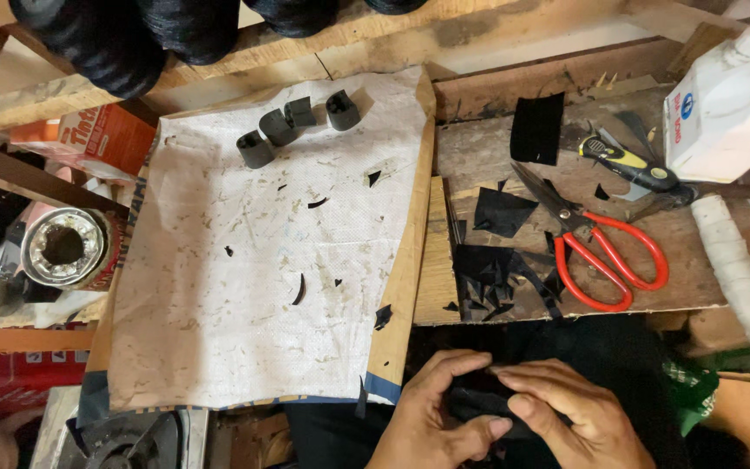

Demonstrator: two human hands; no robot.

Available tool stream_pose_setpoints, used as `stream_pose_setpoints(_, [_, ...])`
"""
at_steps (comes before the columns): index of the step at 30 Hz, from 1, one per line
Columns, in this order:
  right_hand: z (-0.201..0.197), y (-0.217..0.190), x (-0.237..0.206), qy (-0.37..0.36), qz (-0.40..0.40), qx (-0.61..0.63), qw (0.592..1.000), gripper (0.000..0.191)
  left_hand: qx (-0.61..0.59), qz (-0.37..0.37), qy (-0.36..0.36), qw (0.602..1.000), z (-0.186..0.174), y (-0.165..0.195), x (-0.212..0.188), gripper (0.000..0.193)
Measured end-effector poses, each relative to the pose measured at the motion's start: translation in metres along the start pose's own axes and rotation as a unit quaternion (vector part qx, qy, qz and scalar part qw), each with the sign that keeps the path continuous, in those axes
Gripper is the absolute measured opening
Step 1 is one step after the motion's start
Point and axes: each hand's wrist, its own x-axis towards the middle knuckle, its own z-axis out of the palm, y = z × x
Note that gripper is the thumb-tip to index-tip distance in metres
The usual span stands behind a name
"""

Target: The person wraps a black rubber sheet around a cylindrical mold and repeatedly trims the excess with red-handled scissors. The person places the finished piece on a paper-lined tray and retrieves another rubber sheet to continue.

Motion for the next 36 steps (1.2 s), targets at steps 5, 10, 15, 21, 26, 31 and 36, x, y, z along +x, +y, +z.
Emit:
stream_pose_setpoints(5, [-0.041, -0.034, 0.033, 0.106, 0.044, -0.227, 0.967, 0.032, -0.166, -0.131, 0.043, 0.976, -0.012, -0.007, -0.002, 0.043])
stream_pose_setpoints(10, [-0.080, -0.040, 0.072, 0.105, -0.022, -0.494, 0.863, 0.036, -0.222, -0.014, 0.075, 0.972, -0.023, -0.019, 0.001, 0.040])
stream_pose_setpoints(15, [-0.090, -0.030, 0.089, 0.049, 0.015, -0.536, 0.843, 0.036, -0.273, -0.104, 0.050, 0.955, -0.026, -0.010, -0.002, 0.060])
stream_pose_setpoints(21, [-0.108, -0.010, 0.113, -0.037, 0.247, -0.470, 0.846, 0.051, -0.243, -0.087, -0.010, 0.966, -0.022, 0.015, -0.005, 0.067])
stream_pose_setpoints(26, [-0.111, 0.006, 0.112, 0.000, 0.329, -0.221, 0.918, 0.052, -0.209, -0.079, 0.030, 0.974, -0.020, 0.022, -0.010, 0.055])
stream_pose_setpoints(31, [-0.097, 0.013, 0.045, 0.103, 0.219, 0.059, 0.968, 0.053, 0.056, 0.070, 0.129, 0.988, -0.017, 0.022, -0.012, 0.060])
stream_pose_setpoints(36, [-0.072, 0.065, -0.031, -0.140, 0.460, -0.023, 0.877, 0.051, 0.288, 0.243, 0.125, 0.918, -0.022, 0.029, -0.010, 0.073])
